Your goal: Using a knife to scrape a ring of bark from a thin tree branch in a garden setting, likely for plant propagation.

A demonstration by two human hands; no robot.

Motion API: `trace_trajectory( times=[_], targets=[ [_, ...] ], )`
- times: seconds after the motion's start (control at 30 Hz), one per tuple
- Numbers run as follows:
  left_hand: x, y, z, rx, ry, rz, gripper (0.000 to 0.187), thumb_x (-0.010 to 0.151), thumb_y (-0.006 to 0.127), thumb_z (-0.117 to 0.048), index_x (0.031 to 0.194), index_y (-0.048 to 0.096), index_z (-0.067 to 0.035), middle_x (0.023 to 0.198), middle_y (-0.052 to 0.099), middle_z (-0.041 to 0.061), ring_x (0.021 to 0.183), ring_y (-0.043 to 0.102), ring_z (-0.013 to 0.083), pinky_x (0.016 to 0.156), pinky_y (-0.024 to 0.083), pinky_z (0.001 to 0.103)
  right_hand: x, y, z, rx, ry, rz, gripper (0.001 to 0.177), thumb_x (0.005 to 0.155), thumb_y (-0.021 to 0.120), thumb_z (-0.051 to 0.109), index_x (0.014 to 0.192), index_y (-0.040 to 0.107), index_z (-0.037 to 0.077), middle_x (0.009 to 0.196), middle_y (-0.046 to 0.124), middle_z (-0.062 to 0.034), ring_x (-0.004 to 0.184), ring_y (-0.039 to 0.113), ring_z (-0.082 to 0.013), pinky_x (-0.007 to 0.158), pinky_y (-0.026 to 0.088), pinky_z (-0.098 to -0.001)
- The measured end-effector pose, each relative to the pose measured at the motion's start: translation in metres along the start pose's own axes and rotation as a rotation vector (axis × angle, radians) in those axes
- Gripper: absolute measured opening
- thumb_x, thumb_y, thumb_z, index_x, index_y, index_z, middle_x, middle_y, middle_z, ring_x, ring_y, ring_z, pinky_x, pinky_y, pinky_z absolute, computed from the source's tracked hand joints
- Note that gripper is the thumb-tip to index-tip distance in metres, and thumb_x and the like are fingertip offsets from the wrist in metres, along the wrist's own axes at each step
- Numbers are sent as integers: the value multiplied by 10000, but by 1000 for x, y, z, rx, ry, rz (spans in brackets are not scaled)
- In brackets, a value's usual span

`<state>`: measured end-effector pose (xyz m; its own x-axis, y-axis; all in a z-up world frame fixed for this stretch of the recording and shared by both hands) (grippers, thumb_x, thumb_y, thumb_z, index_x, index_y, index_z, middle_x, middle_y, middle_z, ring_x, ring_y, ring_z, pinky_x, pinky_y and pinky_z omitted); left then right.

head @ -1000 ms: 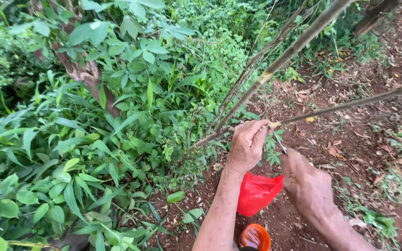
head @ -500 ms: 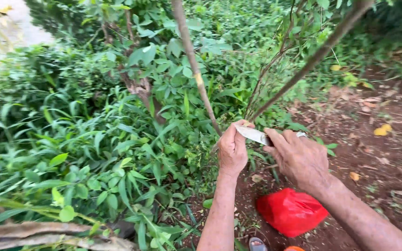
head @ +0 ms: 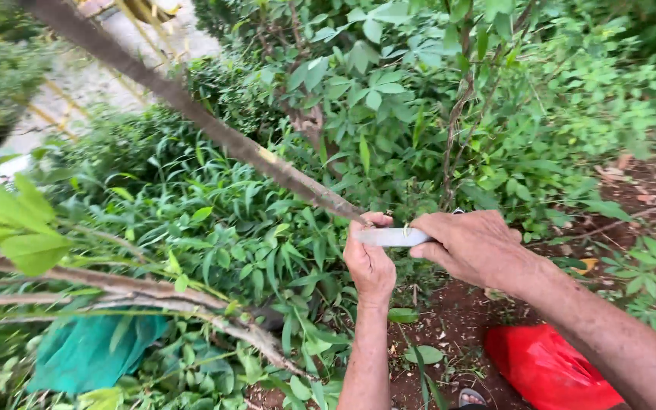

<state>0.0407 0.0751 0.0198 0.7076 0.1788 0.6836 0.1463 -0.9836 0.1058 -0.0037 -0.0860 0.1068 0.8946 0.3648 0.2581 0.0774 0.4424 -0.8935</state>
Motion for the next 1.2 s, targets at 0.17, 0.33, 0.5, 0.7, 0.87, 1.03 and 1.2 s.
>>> trace_trajectory(
  times=[0.17, 0.33, 0.5, 0.7, 0.87, 1.03, 1.2],
  targets=[
    [-14, -2, 0, -39, -1, -59, 456, 1070, 319, -358, 1072, 626, -20, 910, 680, 130, 870, 670, 199, 825, 572, 349, 12, -8, 0, -11, 30, 274, 209, 997, 511, 465, 929, 571, 277, 655, 598, 74, 575, 629, -130, 642, 538, -282],
    [-23, 8, 5, -25, 15, -114, 430, 1063, 347, -342, 1073, 624, -13, 918, 670, 122, 886, 661, 185, 844, 575, 339, 21, -6, -10, -43, -102, 252, 209, 1037, 440, 408, 908, 540, 277, 619, 528, 110, 518, 580, -107, 594, 500, -247],
    [-26, 12, 13, -16, 14, -115, 432, 1069, 325, -319, 1109, 610, 3, 948, 658, 151, 899, 656, 213, 877, 565, 372, 26, -4, -20, -19, -158, 254, 238, 1036, 425, 420, 896, 548, 272, 604, 501, 99, 478, 523, -100, 577, 489, -249],
    [-24, 29, 8, 15, -14, -110, 392, 1065, 359, -296, 1100, 613, 1, 960, 651, 118, 936, 644, 185, 895, 549, 360, 23, -12, -28, -56, -157, 262, 258, 1040, 415, 424, 868, 539, 277, 591, 478, 105, 458, 503, -98, 569, 475, -250],
    [-25, 49, 17, -94, -36, -78, 391, 1100, 302, -258, 1157, 598, -10, 1020, 639, 158, 965, 627, 244, 933, 533, 423, 20, -28, -35, -108, -129, 284, 263, 1039, 405, 407, 883, 564, 267, 597, 501, 94, 472, 509, -102, 561, 458, -247],
    [-15, 69, 8, -134, -84, -36, 369, 1115, 294, -244, 1217, 575, -27, 1108, 633, 144, 1068, 624, 244, 997, 511, 450, 20, -41, -44, -155, -77, 272, 271, 1043, 413, 409, 912, 583, 244, 590, 501, 79, 467, 516, -111, 565, 465, -258],
    [-6, 75, -1, -79, -107, -12, 357, 1117, 309, -192, 1252, 580, -1, 1093, 648, 179, 1078, 642, 279, 998, 525, 481, 20, -47, -53, -192, -45, 237, 291, 1063, 404, 425, 897, 567, 250, 580, 488, 80, 464, 520, -107, 562, 465, -252]
  ],
)
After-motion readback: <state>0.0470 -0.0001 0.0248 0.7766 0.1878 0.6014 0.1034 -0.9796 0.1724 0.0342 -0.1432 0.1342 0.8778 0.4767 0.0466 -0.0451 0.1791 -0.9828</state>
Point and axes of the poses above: each hand's wrist, its own x-axis towards the middle knuckle, its own y-axis out of the palm, z = x × y, the point moved 3 cm from there along x, towards the middle knuckle
